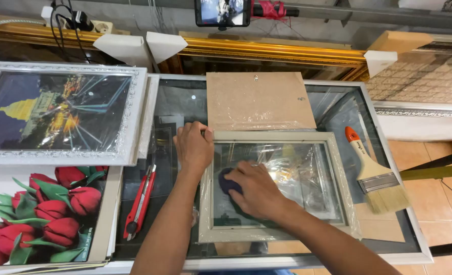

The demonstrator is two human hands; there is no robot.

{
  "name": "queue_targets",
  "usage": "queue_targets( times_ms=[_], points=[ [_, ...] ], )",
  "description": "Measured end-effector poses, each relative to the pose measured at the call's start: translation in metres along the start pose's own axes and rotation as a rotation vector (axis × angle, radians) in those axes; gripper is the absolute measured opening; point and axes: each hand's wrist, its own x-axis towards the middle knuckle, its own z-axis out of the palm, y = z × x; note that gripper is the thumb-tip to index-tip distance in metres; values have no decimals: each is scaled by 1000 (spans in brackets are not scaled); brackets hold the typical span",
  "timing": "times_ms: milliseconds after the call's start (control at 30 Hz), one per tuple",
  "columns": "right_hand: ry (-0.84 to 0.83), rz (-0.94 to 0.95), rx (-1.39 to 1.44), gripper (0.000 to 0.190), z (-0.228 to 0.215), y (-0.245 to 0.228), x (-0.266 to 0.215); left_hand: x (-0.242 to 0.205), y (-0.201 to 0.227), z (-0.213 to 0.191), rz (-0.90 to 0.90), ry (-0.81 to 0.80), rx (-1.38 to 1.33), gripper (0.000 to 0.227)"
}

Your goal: Cleaning and dusting a picture frame using a cloth and a brush.

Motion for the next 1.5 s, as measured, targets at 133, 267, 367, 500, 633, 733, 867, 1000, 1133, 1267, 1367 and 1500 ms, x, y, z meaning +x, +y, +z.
queue_targets(
  times_ms=[133,267,367,500,633,733,867,1000,1133,1267,1367,1500],
  points=[
    [159,155,67,40,-18,56,-84,2,1,2,106,95,-4,12],
    [297,594,-273,39,-38,100,-141,-5,5,1,106,122,0,9],
    [248,725,-250,44,-36,80,-120,-5,8,-1,81,116,11,11],
    [277,370,-108,42,1,19,-54,-4,6,3,83,122,-2,10],
    [344,86,-69,42,22,-39,-13,-4,2,3,82,124,7,14],
    [321,114,16,39,14,-21,-28,-4,4,1,68,84,12,14],
    [280,511,-93,38,-9,57,-95,-5,6,-2,76,76,5,10],
    [329,727,-190,37,-30,99,-129,-5,5,0,95,128,-1,11],
    [345,619,-346,39,20,73,-65,-3,9,-7,21,-1,6,15],
    [281,332,-106,39,34,-10,13,1,0,5,32,39,8,18],
    [236,284,-83,40,35,-7,20,-1,0,1,21,29,7,17],
    [373,422,-266,35,13,90,-33,-2,3,-4,28,27,-20,14]
  ],
)
